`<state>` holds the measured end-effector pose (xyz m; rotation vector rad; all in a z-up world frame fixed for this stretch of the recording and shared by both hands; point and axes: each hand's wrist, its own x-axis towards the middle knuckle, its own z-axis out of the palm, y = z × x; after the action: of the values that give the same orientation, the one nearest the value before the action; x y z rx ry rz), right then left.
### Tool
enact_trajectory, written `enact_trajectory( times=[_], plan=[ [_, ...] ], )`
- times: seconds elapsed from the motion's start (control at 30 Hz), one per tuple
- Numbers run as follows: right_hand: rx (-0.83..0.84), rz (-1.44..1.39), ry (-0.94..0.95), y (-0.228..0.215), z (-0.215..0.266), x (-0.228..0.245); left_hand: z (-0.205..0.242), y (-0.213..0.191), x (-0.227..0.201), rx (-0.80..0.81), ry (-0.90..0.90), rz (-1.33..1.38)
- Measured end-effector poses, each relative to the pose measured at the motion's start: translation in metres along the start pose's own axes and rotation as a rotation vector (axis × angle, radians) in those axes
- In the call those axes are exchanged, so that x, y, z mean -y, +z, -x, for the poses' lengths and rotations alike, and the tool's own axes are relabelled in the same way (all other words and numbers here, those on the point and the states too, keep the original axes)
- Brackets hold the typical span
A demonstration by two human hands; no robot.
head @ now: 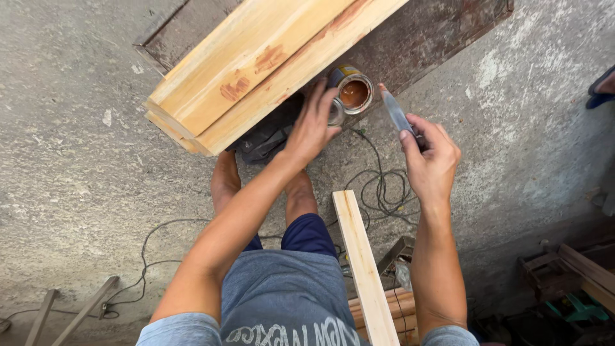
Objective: The person uses a small metal can and a putty knife to apply a reddish-brown stain to several wooden planks. They spread the stain along the grain of the wood, occasionally dipping the knife into the can to reload. The person works on multiple planks, flipping them to cover different surfaces.
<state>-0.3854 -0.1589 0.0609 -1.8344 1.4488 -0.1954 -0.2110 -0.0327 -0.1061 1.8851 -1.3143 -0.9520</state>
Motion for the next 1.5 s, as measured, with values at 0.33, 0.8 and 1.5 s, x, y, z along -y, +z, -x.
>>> enact_trajectory(
  times=[0.33, 0.8, 1.5],
  plan=[
    [-0.253, 0.061, -0.503, 0.027, -0.082, 0.047, -0.072, 0.051, -0.018, 0.379, 0.088, -0.606],
    [-0.277, 0.231, -0.543, 0.046, -0.112, 0.055, -0.070, 0.042, -0.022, 0.397, 0.042, -0.538],
    [-0.211, 0.162, -0.528, 0.048, -0.111, 0.059, -0.070, 0.040, -0.022, 0.399, 0.025, -0.481]
  ],
)
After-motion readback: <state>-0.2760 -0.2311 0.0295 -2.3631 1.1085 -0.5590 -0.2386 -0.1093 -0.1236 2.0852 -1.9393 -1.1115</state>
